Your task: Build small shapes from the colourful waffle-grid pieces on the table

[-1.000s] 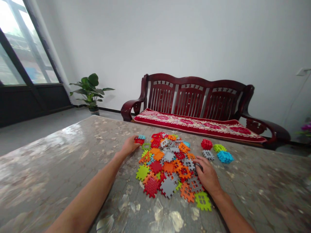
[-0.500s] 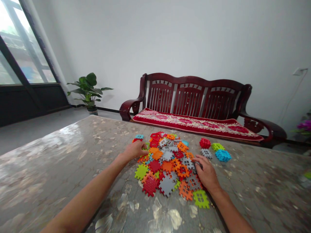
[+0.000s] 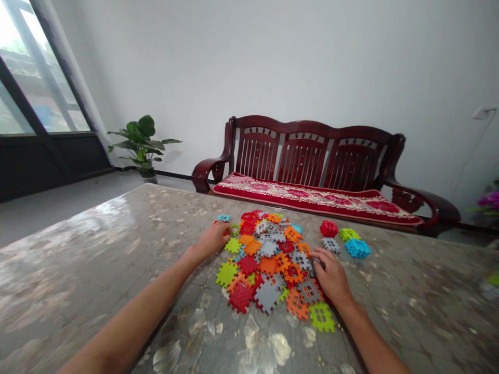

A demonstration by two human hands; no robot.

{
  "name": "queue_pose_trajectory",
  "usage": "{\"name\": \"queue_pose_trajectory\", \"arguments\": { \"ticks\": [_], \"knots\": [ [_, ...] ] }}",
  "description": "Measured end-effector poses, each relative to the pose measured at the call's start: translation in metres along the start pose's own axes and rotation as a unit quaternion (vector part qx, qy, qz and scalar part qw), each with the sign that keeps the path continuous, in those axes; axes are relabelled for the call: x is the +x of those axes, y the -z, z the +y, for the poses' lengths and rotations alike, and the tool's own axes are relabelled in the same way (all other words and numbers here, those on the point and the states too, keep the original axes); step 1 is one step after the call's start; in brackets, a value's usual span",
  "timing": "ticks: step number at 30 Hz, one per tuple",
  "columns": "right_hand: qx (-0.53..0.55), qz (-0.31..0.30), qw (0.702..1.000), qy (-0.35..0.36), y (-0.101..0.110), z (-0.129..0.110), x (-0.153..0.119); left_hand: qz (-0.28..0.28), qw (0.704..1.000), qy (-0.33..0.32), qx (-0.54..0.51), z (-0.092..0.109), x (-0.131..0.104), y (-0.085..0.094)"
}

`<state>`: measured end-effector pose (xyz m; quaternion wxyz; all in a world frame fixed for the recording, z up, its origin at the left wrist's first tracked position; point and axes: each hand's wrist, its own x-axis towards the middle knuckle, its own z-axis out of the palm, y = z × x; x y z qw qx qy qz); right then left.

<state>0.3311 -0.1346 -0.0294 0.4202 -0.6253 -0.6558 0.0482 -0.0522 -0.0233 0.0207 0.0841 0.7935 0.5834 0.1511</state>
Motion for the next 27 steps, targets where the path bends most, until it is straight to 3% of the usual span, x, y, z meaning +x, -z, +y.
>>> {"name": "queue_pose_trajectory", "arguments": {
  "ticks": [3, 5, 8, 13, 17, 27],
  "knots": [
    [0.004, 0.001, 1.0, -0.002, 0.0, 0.0, 0.0, 0.055, 0.997, -0.047, -0.015, 0.009, -0.008, 0.002],
    [0.008, 0.001, 1.0, -0.004, 0.0, -0.001, 0.0, 0.069, 0.99, -0.113, -0.042, 0.025, -0.014, 0.003],
    [0.009, 0.0, 1.0, -0.006, -0.001, 0.0, 0.0, 0.024, 0.97, -0.226, -0.083, 0.055, -0.024, 0.002],
    [0.004, 0.0, 1.0, -0.005, -0.001, 0.001, 0.0, -0.05, 0.949, -0.306, -0.065, 0.089, -0.029, -0.009],
    [0.0, 0.001, 1.0, -0.005, 0.0, 0.001, 0.0, -0.069, 0.945, -0.312, -0.072, 0.086, -0.02, -0.011],
    [0.002, 0.007, 1.0, -0.001, 0.0, 0.0, 0.0, -0.039, 0.961, -0.259, -0.091, 0.05, -0.005, -0.005]
  ]
}}
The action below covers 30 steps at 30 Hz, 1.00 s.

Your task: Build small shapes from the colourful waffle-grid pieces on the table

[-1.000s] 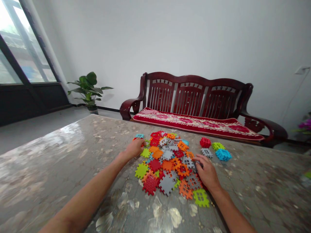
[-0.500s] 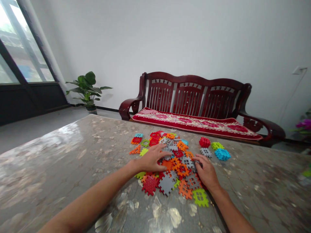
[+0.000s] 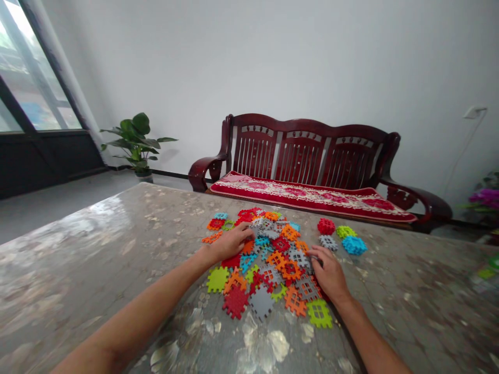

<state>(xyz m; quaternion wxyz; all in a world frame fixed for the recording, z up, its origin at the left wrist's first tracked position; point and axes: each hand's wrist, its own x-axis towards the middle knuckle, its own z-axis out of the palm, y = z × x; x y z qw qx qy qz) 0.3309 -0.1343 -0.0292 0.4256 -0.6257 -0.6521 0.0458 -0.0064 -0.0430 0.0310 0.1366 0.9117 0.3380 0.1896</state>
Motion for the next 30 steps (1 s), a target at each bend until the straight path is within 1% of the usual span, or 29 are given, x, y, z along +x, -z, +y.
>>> {"name": "queue_pose_trajectory", "arguments": {
  "ticks": [4, 7, 9, 11, 13, 17, 20, 22, 24, 27, 30],
  "knots": [
    [-0.002, 0.004, 1.0, -0.001, 0.001, -0.002, -0.001, 0.024, 0.998, 0.033, 0.054, -0.016, -0.004, 0.002],
    [-0.003, 0.006, 1.0, -0.002, 0.002, -0.003, -0.002, 0.055, 0.992, 0.056, 0.103, -0.021, -0.009, 0.005],
    [-0.002, 0.005, 1.0, -0.004, 0.002, -0.004, -0.002, 0.086, 0.988, 0.056, 0.114, -0.017, -0.013, 0.007],
    [-0.001, 0.005, 1.0, -0.004, 0.001, -0.003, -0.002, 0.1, 0.99, 0.035, 0.097, -0.004, -0.015, 0.007],
    [-0.001, 0.004, 1.0, -0.002, 0.001, -0.003, -0.002, 0.08, 0.995, -0.002, 0.058, 0.016, -0.016, 0.006],
    [0.001, 0.0, 1.0, 0.0, 0.001, -0.002, -0.002, 0.005, 0.995, -0.094, 0.021, 0.059, -0.019, 0.002],
    [0.002, 0.0, 1.0, 0.001, 0.001, -0.002, -0.002, -0.056, 0.99, -0.127, 0.003, 0.079, -0.025, -0.005],
    [0.003, 0.0, 1.0, 0.001, 0.001, -0.002, -0.001, -0.098, 0.987, -0.127, 0.002, 0.085, -0.029, -0.012],
    [0.004, -0.001, 1.0, -0.001, 0.001, -0.002, -0.001, -0.119, 0.986, -0.113, 0.002, 0.084, -0.032, -0.018],
    [0.004, -0.005, 1.0, -0.002, 0.0, -0.001, -0.001, -0.107, 0.99, -0.089, -0.007, 0.076, -0.03, -0.023],
    [0.003, -0.007, 1.0, 0.004, 0.0, 0.0, -0.001, -0.088, 0.992, -0.081, -0.029, 0.065, -0.025, -0.022]
  ]
}}
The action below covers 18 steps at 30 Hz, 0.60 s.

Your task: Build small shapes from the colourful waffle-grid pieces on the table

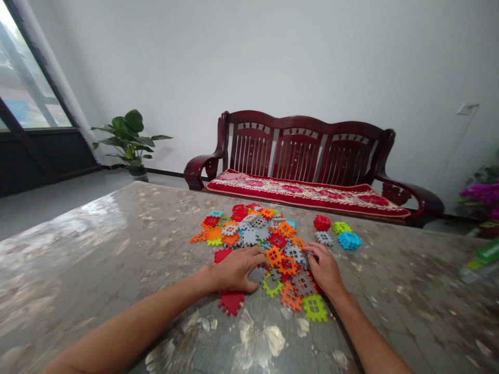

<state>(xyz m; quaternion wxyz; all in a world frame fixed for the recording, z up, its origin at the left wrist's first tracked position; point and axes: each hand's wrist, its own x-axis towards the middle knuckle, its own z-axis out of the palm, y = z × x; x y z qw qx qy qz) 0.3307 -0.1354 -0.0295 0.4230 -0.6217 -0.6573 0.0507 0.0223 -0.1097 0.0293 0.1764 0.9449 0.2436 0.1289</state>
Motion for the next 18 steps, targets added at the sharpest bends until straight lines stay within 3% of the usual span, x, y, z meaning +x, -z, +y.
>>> {"name": "queue_pose_trajectory", "arguments": {
  "ticks": [7, 12, 18],
  "knots": [
    [-0.002, 0.005, 1.0, 0.003, 0.001, -0.002, 0.0, 0.088, 0.995, 0.031, -0.019, -0.028, 0.003, 0.009],
    [-0.019, 0.017, 1.0, 0.01, 0.001, -0.003, -0.001, 0.166, 0.982, 0.087, 0.023, -0.048, 0.004, 0.025],
    [-0.069, -0.007, 0.992, 0.103, 0.01, -0.033, -0.002, 0.204, 0.962, 0.125, 0.131, -0.051, -0.002, 0.038]
  ]
}}
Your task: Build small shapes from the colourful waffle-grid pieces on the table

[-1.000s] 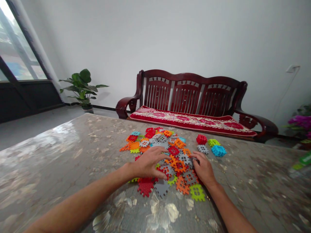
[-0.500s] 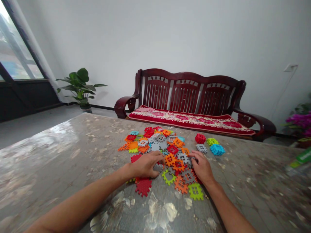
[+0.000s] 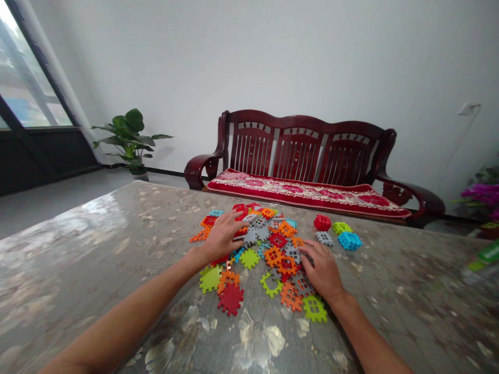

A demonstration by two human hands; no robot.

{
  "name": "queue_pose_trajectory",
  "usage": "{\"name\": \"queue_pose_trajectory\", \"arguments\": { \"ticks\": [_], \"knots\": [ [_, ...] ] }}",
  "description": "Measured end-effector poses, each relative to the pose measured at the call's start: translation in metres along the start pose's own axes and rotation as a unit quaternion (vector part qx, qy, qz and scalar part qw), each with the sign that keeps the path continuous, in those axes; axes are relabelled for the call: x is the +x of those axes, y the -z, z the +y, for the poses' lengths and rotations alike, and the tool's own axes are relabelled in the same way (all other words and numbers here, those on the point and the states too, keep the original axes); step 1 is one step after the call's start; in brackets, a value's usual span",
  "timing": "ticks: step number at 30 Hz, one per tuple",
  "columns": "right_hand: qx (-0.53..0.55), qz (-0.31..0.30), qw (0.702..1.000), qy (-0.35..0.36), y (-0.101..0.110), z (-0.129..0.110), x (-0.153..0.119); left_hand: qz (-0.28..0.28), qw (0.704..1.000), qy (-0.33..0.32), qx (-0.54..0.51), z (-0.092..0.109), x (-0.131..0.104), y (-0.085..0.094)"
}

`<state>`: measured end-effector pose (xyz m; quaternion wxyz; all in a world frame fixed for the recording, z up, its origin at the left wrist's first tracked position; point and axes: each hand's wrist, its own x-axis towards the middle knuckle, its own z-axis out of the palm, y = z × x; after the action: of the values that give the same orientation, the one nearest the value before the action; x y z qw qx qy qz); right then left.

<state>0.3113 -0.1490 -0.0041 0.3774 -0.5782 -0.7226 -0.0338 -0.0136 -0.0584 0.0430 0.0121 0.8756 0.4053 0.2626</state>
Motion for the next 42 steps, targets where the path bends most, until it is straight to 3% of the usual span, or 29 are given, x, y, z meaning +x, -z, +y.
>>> {"name": "queue_pose_trajectory", "arguments": {
  "ticks": [4, 8, 12, 17, 24, 28, 30, 32, 35, 38, 40, 42],
  "knots": [
    [0.023, -0.059, 0.994, 0.094, 0.01, -0.035, 0.003, -0.019, 0.997, -0.074, 0.005, 0.007, -0.009, -0.002],
    [0.042, -0.178, 0.969, 0.164, 0.011, -0.065, 0.003, -0.03, 0.995, -0.097, -0.004, 0.015, -0.011, -0.011],
    [0.032, -0.276, 0.939, 0.203, 0.011, -0.081, 0.003, 0.035, 0.999, -0.015, -0.004, 0.011, 0.0, -0.015],
    [0.017, -0.3, 0.931, 0.205, 0.01, -0.085, 0.007, 0.099, 0.983, 0.152, 0.028, -0.02, 0.015, -0.008],
    [-0.004, -0.28, 0.933, 0.226, -0.005, -0.081, 0.007, 0.138, 0.909, 0.389, 0.054, -0.06, 0.005, -0.001],
    [0.002, -0.252, 0.94, 0.228, -0.012, -0.08, 0.005, 0.155, 0.87, 0.466, 0.05, -0.071, -0.004, -0.006],
    [0.037, -0.224, 0.95, 0.214, -0.014, -0.081, 0.004, 0.148, 0.864, 0.48, 0.039, -0.075, -0.007, -0.011],
    [0.096, -0.187, 0.962, 0.173, -0.014, -0.082, 0.005, 0.121, 0.87, 0.478, 0.029, -0.079, -0.008, -0.015],
    [0.197, -0.111, 0.973, 0.033, -0.012, -0.08, 0.012, 0.066, 0.887, 0.455, 0.037, -0.083, -0.01, -0.02],
    [0.275, -0.024, 0.953, -0.122, -0.009, -0.063, 0.024, 0.035, 0.899, 0.433, 0.053, -0.085, -0.01, -0.022],
    [0.278, 0.019, 0.944, -0.178, -0.006, -0.043, 0.033, 0.024, 0.906, 0.419, 0.056, -0.085, -0.011, -0.022],
    [0.211, 0.047, 0.955, -0.202, -0.001, -0.019, 0.039, 0.016, 0.91, 0.41, 0.059, -0.085, -0.011, -0.022]
  ]
}}
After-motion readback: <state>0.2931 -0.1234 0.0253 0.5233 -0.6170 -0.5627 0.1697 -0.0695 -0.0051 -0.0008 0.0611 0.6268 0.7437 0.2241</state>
